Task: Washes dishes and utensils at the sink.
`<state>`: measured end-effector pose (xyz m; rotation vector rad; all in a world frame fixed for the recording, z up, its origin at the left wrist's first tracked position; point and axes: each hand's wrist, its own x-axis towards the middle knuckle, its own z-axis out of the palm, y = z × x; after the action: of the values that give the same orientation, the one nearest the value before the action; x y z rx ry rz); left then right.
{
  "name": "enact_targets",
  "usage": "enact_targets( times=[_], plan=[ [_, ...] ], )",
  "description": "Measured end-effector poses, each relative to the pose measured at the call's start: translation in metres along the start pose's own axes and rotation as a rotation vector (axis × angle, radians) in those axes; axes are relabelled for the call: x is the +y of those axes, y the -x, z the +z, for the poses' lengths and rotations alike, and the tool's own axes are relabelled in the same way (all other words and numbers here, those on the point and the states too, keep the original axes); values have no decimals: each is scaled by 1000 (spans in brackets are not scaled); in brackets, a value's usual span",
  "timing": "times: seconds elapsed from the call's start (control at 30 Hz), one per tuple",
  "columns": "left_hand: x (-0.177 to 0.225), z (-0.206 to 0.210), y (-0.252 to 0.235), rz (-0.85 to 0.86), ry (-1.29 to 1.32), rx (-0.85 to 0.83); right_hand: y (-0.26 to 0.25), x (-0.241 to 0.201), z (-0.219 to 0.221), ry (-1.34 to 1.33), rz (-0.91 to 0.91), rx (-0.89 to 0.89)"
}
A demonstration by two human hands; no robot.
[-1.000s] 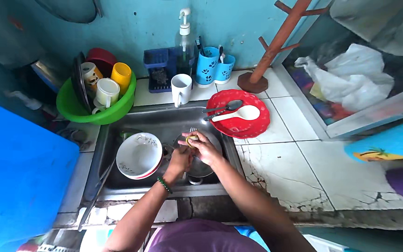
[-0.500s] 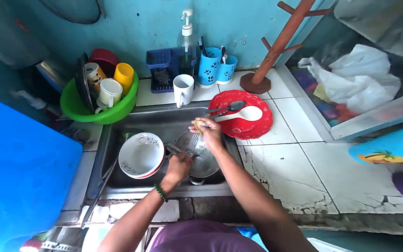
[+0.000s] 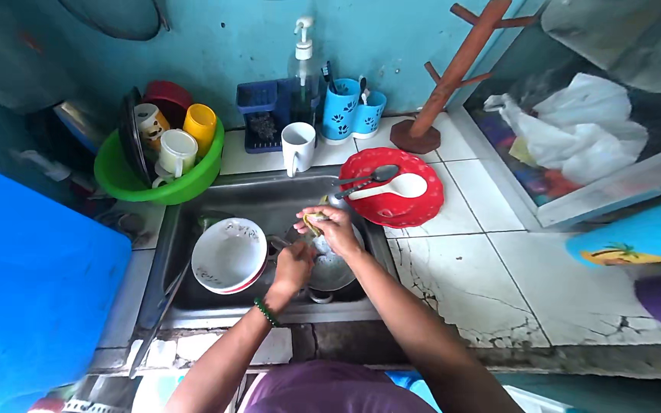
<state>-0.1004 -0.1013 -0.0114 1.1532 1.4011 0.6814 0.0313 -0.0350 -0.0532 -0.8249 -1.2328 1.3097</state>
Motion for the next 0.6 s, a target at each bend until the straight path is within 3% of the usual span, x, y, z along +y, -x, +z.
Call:
enact_targets(
  times=[0.1, 0.17, 0.27, 0.37, 0.5, 0.6],
  plan=[
    [0, -4, 3, -57, -5, -12, -12, -6, -4, 46, -81, 150],
    [-3, -8, 2, -36, 53, 33, -18, -9, -13, -47, -42, 186],
    [-2, -13, -9, 57, 202, 108, -11, -11, -16, -166, 114, 49],
    [2, -6, -20, 91, 251, 119, 4, -12, -2, -123, 171, -141],
    [2, -16, -29, 109, -42, 122, 4, -21, -10, -28, 162, -60],
    [18, -26, -37, 205, -26, 63, 0, -26, -25, 127, 153, -111]
  ],
)
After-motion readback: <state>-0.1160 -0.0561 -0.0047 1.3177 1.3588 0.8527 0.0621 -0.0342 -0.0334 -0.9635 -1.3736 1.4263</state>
